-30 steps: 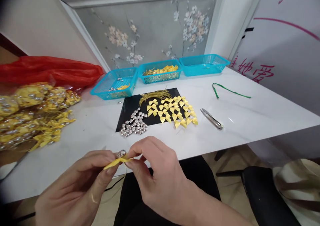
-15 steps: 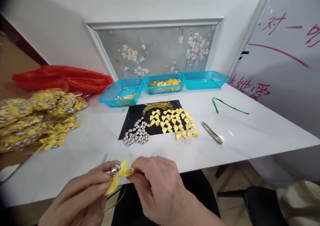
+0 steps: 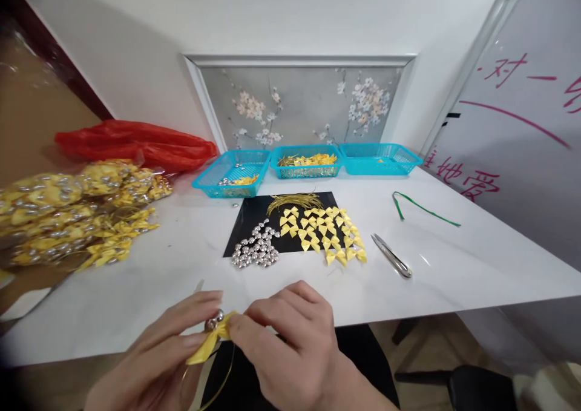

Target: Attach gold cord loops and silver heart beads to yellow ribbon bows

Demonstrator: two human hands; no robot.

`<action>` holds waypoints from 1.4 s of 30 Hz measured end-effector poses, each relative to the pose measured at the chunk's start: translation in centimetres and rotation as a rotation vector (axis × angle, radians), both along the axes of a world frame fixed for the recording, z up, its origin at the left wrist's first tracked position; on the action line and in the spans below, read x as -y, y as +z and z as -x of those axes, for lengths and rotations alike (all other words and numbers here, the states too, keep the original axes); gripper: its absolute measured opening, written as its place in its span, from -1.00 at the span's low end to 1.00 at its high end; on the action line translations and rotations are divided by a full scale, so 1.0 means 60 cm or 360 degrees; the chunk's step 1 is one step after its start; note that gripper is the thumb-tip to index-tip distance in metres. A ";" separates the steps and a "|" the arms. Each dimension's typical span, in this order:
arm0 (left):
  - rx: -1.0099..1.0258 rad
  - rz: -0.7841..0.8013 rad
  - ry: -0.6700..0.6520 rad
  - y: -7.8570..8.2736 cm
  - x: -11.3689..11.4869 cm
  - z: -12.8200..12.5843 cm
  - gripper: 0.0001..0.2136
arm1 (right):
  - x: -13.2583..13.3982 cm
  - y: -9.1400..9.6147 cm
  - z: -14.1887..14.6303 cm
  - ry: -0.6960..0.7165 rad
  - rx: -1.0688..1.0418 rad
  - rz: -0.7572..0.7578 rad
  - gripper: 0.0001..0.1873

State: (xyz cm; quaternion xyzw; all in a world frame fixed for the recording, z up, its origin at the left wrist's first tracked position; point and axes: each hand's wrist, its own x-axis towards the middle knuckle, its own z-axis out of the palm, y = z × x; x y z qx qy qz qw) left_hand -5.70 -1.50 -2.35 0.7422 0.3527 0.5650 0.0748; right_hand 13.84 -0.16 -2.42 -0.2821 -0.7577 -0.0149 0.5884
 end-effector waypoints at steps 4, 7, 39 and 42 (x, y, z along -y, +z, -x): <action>-0.0204 -0.0042 -0.0104 0.000 -0.006 0.004 -0.55 | 0.000 0.004 0.005 -0.0073 0.0068 -0.0093 -0.83; -0.0240 -0.0057 -0.0107 -0.002 -0.009 0.007 -0.55 | 0.001 0.011 0.003 -0.0090 0.0208 -0.0139 -0.79; 0.0843 0.0844 0.1063 -0.021 -0.072 0.251 -0.68 | -0.031 -0.040 0.010 0.0075 0.0375 -0.0062 -0.64; 0.0831 0.1058 0.1262 -0.018 -0.098 0.338 -0.66 | -0.029 -0.049 0.000 0.0043 0.0384 0.0012 -0.68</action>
